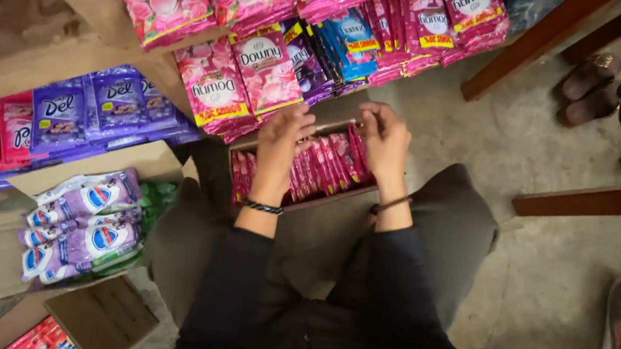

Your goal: Stocking and organizing sachets of laundry detergent or softener on a low shelf in a grocery store.

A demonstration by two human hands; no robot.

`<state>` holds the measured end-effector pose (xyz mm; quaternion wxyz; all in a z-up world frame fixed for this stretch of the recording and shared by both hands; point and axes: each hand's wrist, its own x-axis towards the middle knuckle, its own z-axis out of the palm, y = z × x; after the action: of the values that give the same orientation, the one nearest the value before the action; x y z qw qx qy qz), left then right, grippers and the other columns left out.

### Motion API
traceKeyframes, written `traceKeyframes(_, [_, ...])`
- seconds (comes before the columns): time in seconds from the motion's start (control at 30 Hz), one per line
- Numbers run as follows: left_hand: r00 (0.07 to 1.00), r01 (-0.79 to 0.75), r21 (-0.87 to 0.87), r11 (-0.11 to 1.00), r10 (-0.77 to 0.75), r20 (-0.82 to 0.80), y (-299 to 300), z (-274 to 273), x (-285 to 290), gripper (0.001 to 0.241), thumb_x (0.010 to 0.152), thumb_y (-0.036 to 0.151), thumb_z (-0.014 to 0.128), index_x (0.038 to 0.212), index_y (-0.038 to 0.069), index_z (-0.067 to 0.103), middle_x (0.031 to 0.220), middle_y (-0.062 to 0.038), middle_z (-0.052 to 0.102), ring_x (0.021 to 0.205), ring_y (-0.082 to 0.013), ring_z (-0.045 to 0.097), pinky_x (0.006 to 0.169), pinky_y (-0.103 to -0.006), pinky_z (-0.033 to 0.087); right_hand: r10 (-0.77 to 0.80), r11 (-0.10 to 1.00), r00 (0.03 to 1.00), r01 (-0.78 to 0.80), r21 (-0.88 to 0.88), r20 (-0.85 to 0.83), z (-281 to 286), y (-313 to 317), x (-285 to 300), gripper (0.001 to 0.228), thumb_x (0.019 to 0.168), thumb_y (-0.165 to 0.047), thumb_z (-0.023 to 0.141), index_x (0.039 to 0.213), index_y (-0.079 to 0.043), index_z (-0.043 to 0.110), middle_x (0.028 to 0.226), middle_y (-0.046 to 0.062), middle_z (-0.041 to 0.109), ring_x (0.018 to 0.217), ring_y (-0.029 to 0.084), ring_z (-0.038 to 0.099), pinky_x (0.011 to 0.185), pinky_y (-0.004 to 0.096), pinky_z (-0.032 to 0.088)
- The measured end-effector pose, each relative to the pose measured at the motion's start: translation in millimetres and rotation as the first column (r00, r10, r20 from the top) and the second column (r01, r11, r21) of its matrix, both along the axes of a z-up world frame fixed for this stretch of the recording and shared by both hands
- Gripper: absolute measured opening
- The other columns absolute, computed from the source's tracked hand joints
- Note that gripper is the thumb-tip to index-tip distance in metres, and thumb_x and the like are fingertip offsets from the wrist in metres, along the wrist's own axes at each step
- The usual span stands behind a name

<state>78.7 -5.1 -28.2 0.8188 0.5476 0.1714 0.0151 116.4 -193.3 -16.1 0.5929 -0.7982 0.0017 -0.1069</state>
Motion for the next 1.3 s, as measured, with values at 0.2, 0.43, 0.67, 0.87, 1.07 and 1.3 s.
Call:
traceKeyframes(0.2, [0.989,-0.128,0.280,0.951,0.099,0.114,17.9,-145.3,10.0,0.033,0.102,0.034,0.068,0.115,0.003,0.072,0.101,-0.012,0.077,0.091,-0.0231,0.071,0.079,-0.0345,0.056,0.163,0.973,0.980,-0.179,-0.148,-0.118,-42.3,-3.8,-0.5,0.013,0.098,-0.007,0.067,0.109,-0.003,0.072,0.086,0.013,0.076,0.078,0.020,0.074,0.071,0.032,0.057])
traceKeyframes(0.43, [0.989,-0.107,0.939,0.326,-0.059,0.134,20.0,-100.8,-29.7,0.025,0.093,0.027,0.067,0.111,0.010,0.072,0.104,-0.021,0.073,0.098,-0.0428,0.069,0.093,-0.0544,0.053,0.343,0.900,0.939,-0.334,-0.280,-0.016,-76.6,41.5,-23.4,0.018,0.091,-0.006,0.070,0.109,-0.007,0.071,0.098,0.016,0.075,0.090,0.030,0.076,0.077,0.039,0.058])
traceKeyframes(0.67, [0.912,0.209,0.926,0.313,0.280,-0.300,85.7,-68.8,-54.9,0.027,0.095,0.035,0.064,0.111,0.015,0.074,0.105,-0.023,0.072,0.099,-0.0446,0.068,0.084,-0.0560,0.055,0.582,0.730,0.800,-0.594,-0.338,-0.149,-113.7,86.4,-47.9,0.028,0.085,-0.002,0.067,0.112,-0.008,0.073,0.104,0.018,0.073,0.097,0.036,0.071,0.082,0.044,0.057])
traceKeyframes(0.87, [0.823,0.411,0.845,0.343,0.258,-0.505,117.4,-145.6,-71.8,0.029,0.088,0.023,0.068,0.108,0.004,0.068,0.106,-0.030,0.070,0.102,-0.0481,0.067,0.087,-0.0561,0.055,0.689,0.589,0.674,-0.735,-0.336,-0.266,-127.2,113.7,-66.5,0.035,0.082,-0.010,0.071,0.117,-0.007,0.069,0.107,0.020,0.072,0.101,0.039,0.070,0.086,0.049,0.055])
traceKeyframes(1.07, [0.836,0.461,0.804,0.375,0.120,-0.536,110.6,-165.7,-72.6,0.039,0.076,0.022,0.078,0.104,-0.003,0.067,0.106,-0.031,0.069,0.105,-0.0474,0.066,0.090,-0.0534,0.055,0.459,0.463,0.714,-0.701,-0.543,-0.529,-79.2,131.3,-81.8,0.056,0.079,-0.038,0.083,0.119,-0.007,0.059,0.114,0.022,0.068,0.109,0.043,0.064,0.087,0.056,0.052])
traceKeyframes(1.3, [0.890,0.385,0.820,0.424,0.065,-0.452,93.2,-159.1,-73.3,0.046,0.075,0.028,0.082,0.106,-0.001,0.065,0.104,-0.032,0.067,0.102,-0.0486,0.065,0.088,-0.0545,0.054,0.421,0.414,0.712,-0.702,-0.579,-0.562,-72.7,125.2,-80.9,0.074,0.071,-0.038,0.089,0.129,-0.010,0.052,0.127,0.019,0.063,0.109,0.044,0.065,0.087,0.055,0.054])
